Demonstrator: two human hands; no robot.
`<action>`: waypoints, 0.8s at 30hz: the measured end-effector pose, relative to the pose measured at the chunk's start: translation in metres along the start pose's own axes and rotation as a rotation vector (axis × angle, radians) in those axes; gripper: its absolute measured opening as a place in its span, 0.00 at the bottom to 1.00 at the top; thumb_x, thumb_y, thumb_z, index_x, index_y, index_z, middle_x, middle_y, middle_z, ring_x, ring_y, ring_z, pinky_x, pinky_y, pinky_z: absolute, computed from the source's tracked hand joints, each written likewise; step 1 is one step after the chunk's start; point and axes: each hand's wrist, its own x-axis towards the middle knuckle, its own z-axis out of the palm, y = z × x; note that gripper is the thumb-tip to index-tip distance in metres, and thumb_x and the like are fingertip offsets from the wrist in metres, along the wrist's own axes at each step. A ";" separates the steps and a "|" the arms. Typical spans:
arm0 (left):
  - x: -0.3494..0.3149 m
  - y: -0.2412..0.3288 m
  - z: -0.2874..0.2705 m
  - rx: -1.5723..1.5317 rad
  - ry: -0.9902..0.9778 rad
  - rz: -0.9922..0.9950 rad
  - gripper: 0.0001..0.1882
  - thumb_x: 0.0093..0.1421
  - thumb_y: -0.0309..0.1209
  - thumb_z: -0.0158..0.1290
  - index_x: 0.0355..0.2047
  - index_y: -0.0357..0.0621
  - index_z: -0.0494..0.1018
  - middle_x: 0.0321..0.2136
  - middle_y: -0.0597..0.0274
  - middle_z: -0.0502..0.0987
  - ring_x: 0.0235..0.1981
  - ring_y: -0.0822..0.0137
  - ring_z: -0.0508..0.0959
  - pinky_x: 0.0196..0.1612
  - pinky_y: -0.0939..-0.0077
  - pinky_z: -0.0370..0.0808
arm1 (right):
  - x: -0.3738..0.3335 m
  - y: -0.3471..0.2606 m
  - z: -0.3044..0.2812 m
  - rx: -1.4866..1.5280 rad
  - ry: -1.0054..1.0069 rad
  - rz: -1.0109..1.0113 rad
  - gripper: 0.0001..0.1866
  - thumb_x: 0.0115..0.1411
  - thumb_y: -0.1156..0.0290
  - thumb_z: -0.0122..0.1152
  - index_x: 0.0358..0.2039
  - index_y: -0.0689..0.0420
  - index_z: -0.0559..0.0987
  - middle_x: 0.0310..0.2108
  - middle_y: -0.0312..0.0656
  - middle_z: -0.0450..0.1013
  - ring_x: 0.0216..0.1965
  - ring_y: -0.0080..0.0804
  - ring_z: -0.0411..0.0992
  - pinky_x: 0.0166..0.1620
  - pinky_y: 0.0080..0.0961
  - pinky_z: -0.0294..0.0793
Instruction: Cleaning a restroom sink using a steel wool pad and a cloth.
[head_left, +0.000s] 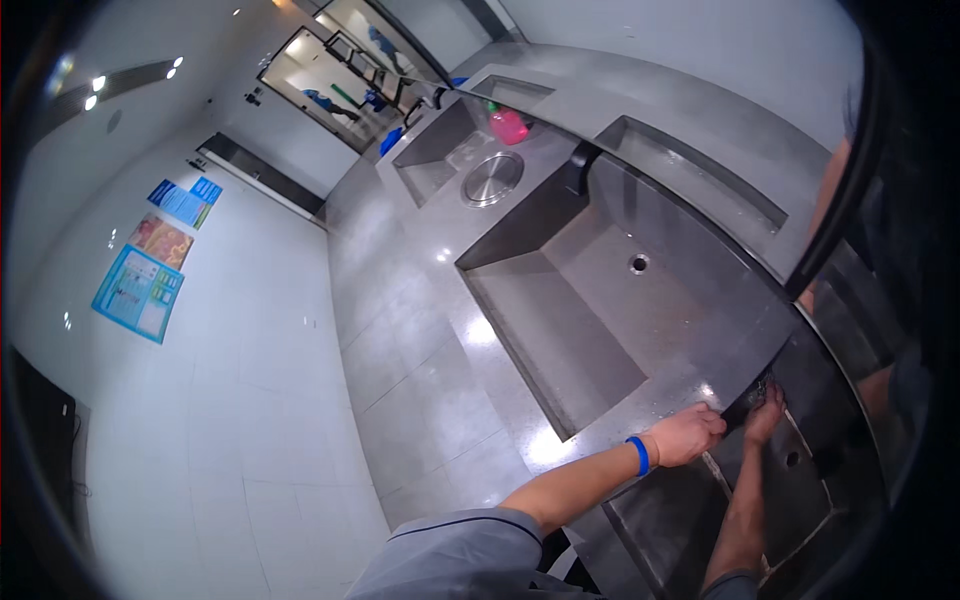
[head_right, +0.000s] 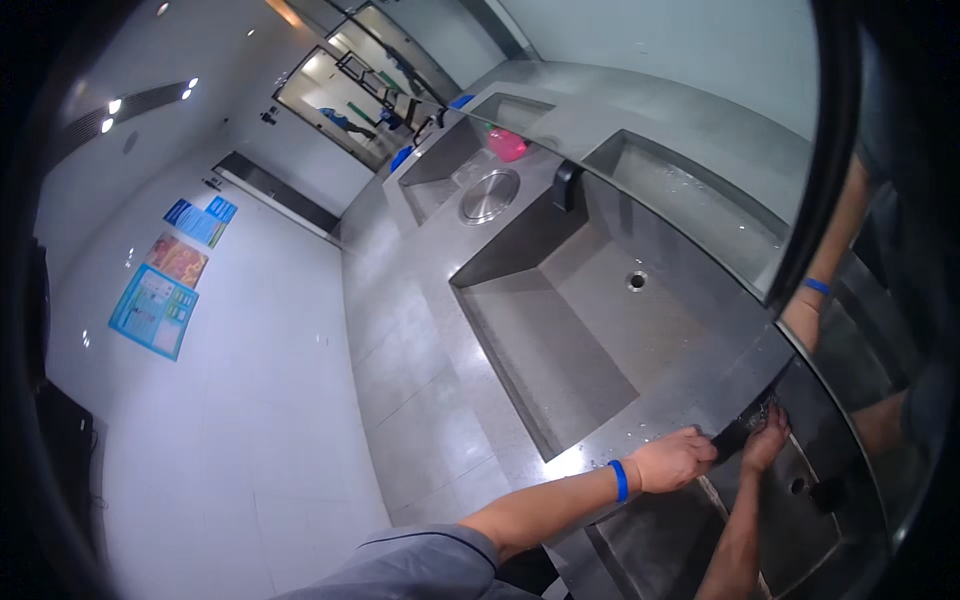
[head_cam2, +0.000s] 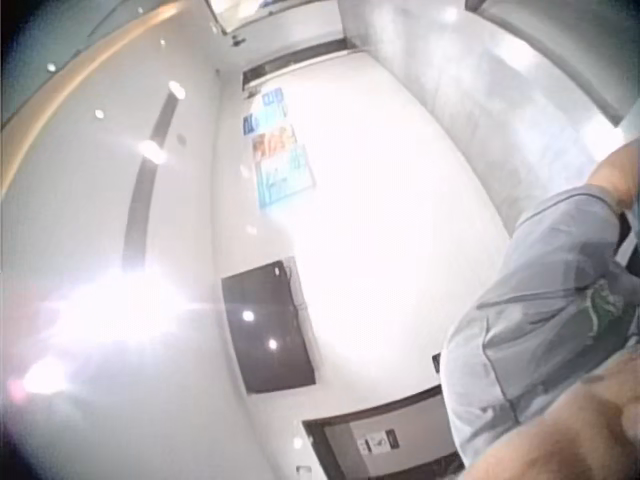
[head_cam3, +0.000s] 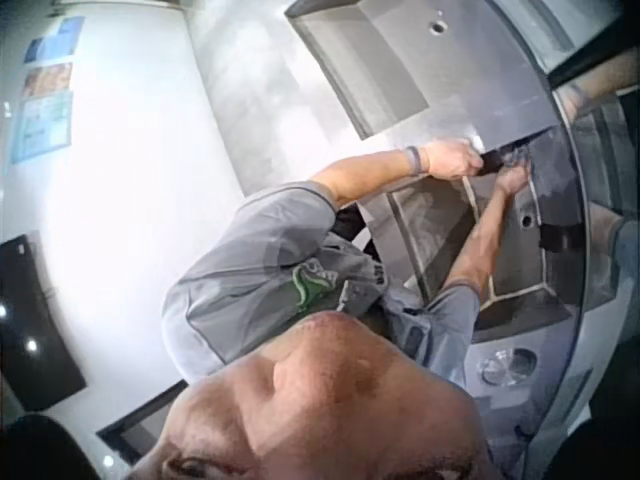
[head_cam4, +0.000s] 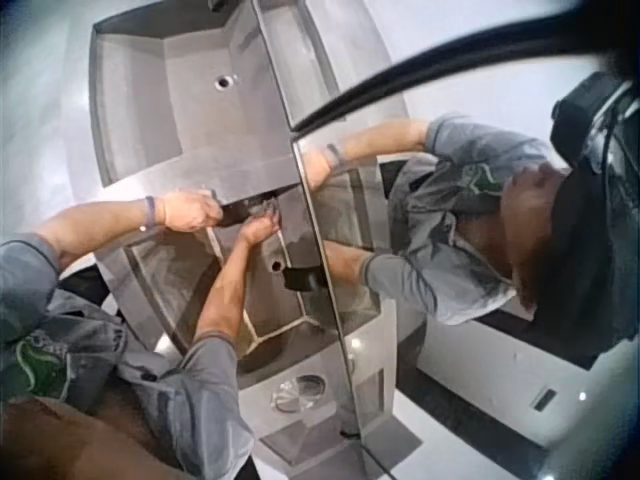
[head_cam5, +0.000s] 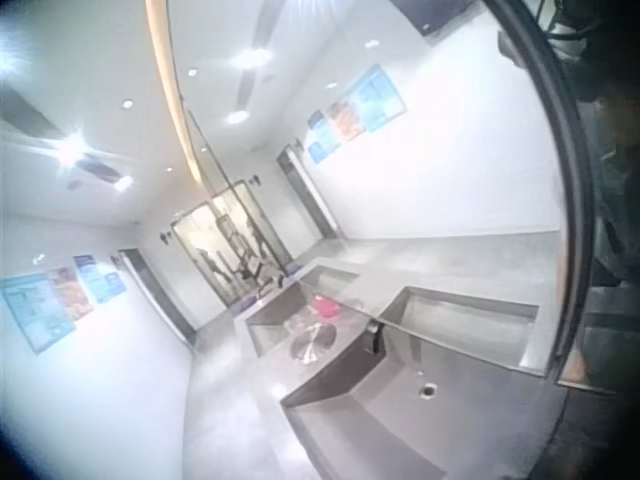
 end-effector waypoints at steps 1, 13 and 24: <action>0.003 0.000 -0.004 -0.008 -0.041 0.019 0.05 0.47 0.32 0.53 0.24 0.46 0.75 0.34 0.64 0.73 0.41 0.64 0.72 0.46 0.69 0.65 | 0.006 0.016 0.025 0.008 -0.003 -0.010 0.21 0.53 0.81 0.54 0.49 0.63 0.76 0.55 0.52 0.67 0.53 0.49 0.66 0.58 0.39 0.64; 0.000 -0.002 -0.002 -0.061 0.018 0.022 0.05 0.47 0.31 0.52 0.22 0.45 0.76 0.32 0.62 0.72 0.42 0.63 0.72 0.46 0.69 0.65 | -0.049 0.157 0.023 0.323 -0.495 -0.218 0.17 0.53 0.84 0.52 0.44 0.63 0.77 0.44 0.52 0.71 0.48 0.50 0.67 0.53 0.38 0.66; -0.003 0.001 0.004 0.014 0.056 -0.187 0.06 0.48 0.27 0.51 0.28 0.40 0.74 0.33 0.51 0.75 0.39 0.50 0.75 0.45 0.60 0.73 | -0.050 -0.008 0.016 0.370 -0.145 -0.040 0.18 0.62 0.70 0.42 0.42 0.64 0.79 0.48 0.54 0.73 0.54 0.46 0.68 0.59 0.37 0.65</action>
